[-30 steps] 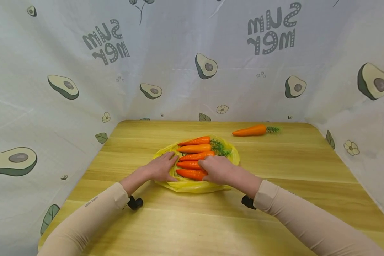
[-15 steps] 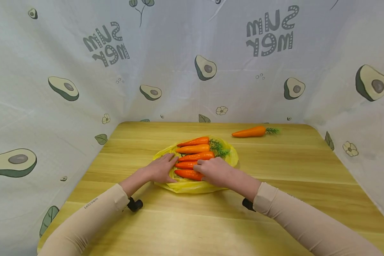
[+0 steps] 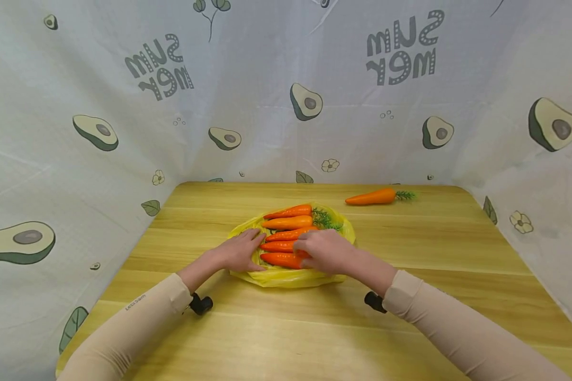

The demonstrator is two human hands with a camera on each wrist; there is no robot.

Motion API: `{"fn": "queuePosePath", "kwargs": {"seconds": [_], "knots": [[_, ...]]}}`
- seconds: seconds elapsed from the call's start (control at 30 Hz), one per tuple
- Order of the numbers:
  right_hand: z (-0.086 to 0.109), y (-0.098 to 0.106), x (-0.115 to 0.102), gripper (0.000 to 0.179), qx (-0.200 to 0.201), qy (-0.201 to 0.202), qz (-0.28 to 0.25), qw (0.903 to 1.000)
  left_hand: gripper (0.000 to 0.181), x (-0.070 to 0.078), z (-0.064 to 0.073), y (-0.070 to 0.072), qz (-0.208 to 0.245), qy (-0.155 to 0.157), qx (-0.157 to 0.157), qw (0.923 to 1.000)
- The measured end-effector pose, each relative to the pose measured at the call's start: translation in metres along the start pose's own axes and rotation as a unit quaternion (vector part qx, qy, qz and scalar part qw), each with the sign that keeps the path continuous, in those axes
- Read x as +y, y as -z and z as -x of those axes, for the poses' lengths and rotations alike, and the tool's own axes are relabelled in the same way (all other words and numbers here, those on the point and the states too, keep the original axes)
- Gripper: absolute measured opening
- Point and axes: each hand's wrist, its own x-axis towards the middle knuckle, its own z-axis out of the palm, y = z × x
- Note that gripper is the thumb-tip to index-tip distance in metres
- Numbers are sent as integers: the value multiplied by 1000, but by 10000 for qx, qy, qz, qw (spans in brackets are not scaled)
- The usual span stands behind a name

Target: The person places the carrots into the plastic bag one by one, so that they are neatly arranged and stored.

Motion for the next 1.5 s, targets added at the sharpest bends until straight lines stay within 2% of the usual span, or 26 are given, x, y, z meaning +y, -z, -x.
{"fn": "queuePosePath", "kwargs": {"seconds": [0.23, 0.4, 0.63, 0.93, 1.17, 1.3, 1.5], "knots": [[-1, 13, 19, 24, 253, -299, -137, 9991, 97, -3, -1, -4, 23, 45, -63, 10000], [2, 21, 41, 28, 386, -710, -256, 9964, 97, -3, 0, -5, 76, 19, -79, 9999], [13, 23, 76, 34, 397, -1352, -139, 9899, 97, 0, 2, -9, 55, -23, -76, 10000], [22, 12, 120, 45, 134, -1889, -327, 9814, 96, -2, 6, -13, 81, 17, -42, 10000], [29, 10, 150, 56, -107, -2338, -134, 9721, 97, -2, 5, -12, 79, -10, -22, 10000], [32, 12, 168, 63, -271, -2598, -52, 9653, 97, -2, 3, -8, 42, -17, 15, 10000], [36, 13, 191, 66, -440, -2992, -298, 9527, 97, -2, 1, -3, 20, -3, -25, 10000]]}}
